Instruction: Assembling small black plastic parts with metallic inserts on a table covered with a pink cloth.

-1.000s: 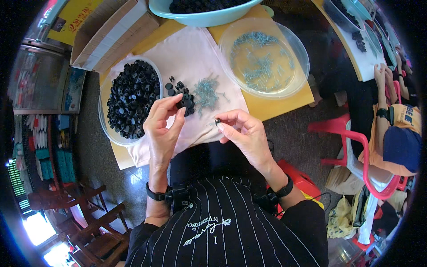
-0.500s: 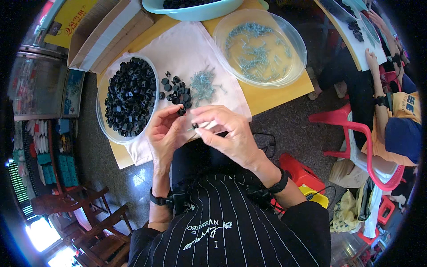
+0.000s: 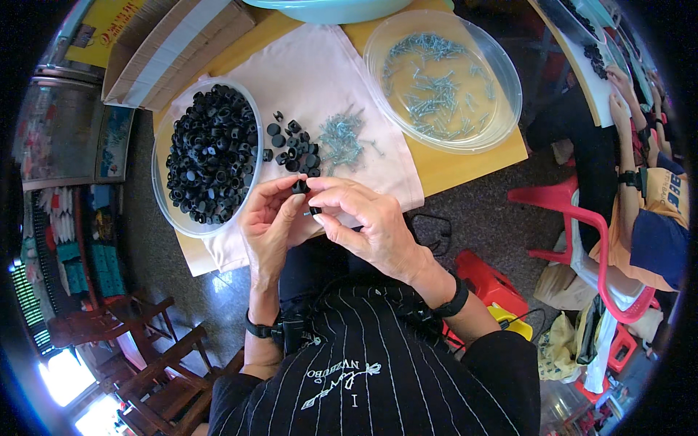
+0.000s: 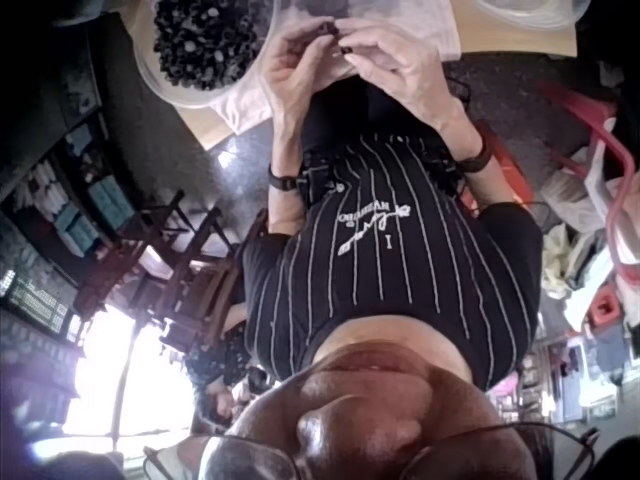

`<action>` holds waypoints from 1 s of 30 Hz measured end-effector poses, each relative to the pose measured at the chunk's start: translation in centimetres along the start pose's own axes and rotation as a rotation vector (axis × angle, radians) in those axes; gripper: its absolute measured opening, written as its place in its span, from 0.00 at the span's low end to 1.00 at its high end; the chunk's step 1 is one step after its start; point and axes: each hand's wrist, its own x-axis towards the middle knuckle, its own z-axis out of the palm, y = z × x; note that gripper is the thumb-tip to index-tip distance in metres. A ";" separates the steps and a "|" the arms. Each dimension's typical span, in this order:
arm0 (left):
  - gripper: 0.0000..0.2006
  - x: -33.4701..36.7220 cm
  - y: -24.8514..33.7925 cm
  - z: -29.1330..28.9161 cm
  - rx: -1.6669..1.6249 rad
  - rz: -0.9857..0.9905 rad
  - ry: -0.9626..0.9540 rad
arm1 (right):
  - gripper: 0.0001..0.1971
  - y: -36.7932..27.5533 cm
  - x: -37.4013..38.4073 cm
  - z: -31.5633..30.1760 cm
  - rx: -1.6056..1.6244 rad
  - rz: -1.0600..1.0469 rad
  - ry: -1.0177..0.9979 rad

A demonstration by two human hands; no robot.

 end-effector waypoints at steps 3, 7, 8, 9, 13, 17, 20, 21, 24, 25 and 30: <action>0.13 -0.2 -0.3 0.0 0.019 0.012 0.026 | 0.12 -0.3 -0.2 0.1 -0.036 0.000 0.014; 0.13 -0.2 -0.6 0.1 0.072 0.041 0.056 | 0.11 -0.2 -0.5 0.0 -0.052 0.032 0.005; 0.13 -0.2 -0.7 0.1 0.113 0.067 0.062 | 0.11 -0.1 -0.5 -0.1 -0.045 0.028 0.016; 0.13 -0.2 -0.8 0.0 0.154 0.092 0.068 | 0.11 0.0 -0.5 -0.2 -0.037 0.024 0.027; 0.13 0.0 -0.9 0.0 0.163 0.117 0.069 | 0.11 -0.4 -0.3 -0.1 -0.066 0.003 0.014; 0.13 -0.2 -0.8 0.2 0.139 0.102 0.054 | 0.13 0.0 -0.1 0.1 -0.068 -0.037 0.013; 0.13 -0.2 -0.9 0.1 0.091 0.081 0.062 | 0.14 0.3 -0.1 0.1 -0.153 -0.096 0.012; 0.13 -0.1 -1.0 0.1 0.061 0.089 0.078 | 0.14 0.4 -0.1 0.1 -0.155 -0.095 0.016; 0.14 -0.3 -0.8 0.0 0.183 0.104 0.066 | 0.13 0.3 -0.5 0.3 -0.126 -0.046 0.028; 0.14 -0.2 -0.8 0.0 0.184 0.105 0.067 | 0.13 0.3 -0.5 0.3 -0.126 -0.047 0.027; 0.13 -0.3 -0.9 0.0 0.013 0.202 0.063 | 0.11 0.6 -0.7 0.4 0.137 0.074 0.105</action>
